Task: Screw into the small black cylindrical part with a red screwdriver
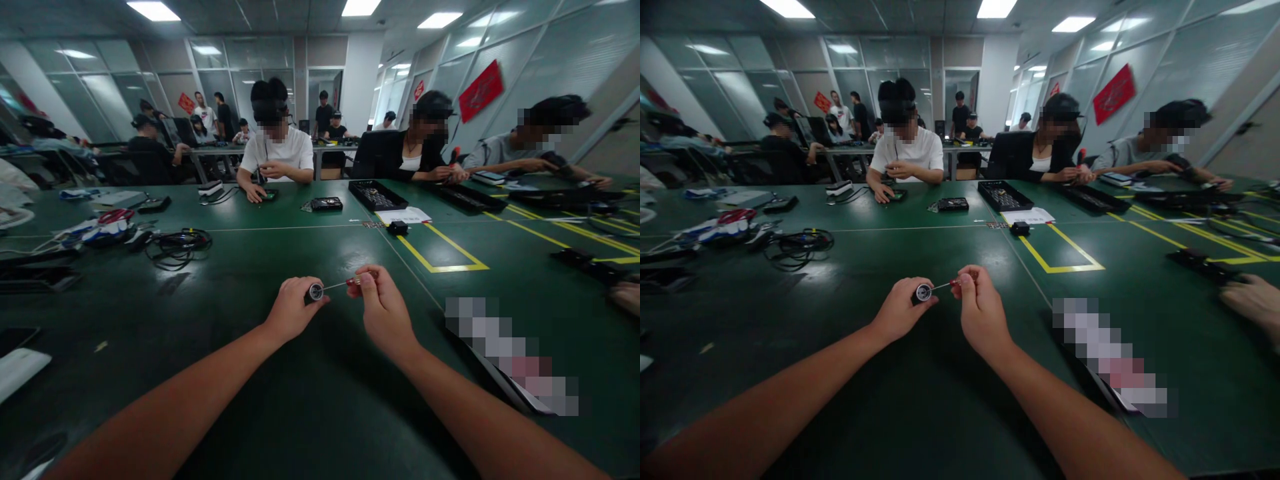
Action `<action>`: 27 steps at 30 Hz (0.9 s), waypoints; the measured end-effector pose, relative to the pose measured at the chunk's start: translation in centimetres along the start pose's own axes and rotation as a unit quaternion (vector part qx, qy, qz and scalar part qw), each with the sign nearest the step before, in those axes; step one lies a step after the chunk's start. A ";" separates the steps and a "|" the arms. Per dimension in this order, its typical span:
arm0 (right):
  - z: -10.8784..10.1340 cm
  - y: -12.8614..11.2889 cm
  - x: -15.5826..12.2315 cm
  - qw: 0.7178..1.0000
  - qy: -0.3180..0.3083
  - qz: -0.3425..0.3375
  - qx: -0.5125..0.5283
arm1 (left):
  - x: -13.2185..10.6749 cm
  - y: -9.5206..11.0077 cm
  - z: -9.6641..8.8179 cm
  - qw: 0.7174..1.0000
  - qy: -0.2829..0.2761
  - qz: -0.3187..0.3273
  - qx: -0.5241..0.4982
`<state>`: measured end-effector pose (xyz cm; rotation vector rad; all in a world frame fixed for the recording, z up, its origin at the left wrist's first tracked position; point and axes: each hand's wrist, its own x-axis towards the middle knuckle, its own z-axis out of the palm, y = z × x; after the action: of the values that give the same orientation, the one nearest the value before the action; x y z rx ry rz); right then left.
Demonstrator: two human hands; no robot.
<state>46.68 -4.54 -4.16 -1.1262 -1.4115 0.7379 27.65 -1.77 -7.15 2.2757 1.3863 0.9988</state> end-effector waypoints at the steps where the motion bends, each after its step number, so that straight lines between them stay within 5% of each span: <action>1: 0.0 0.1 0.0 1.000 -0.005 -0.003 -0.007 | 0.0 0.0 0.0 1.000 0.000 0.002 0.000; 11: -0.5 -0.5 -0.8 0.996 -0.084 -0.026 0.004 | 0.0 0.1 -0.2 0.999 -0.028 -0.014 -0.010; 27: -0.5 -1.0 -0.5 0.998 -0.028 -0.022 -0.044 | -0.3 0.4 -0.2 0.996 -0.029 -0.048 -0.063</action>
<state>46.89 -5.44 -3.36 -1.1456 -1.5244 0.6867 27.67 -2.21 -6.87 2.1100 1.3566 0.9524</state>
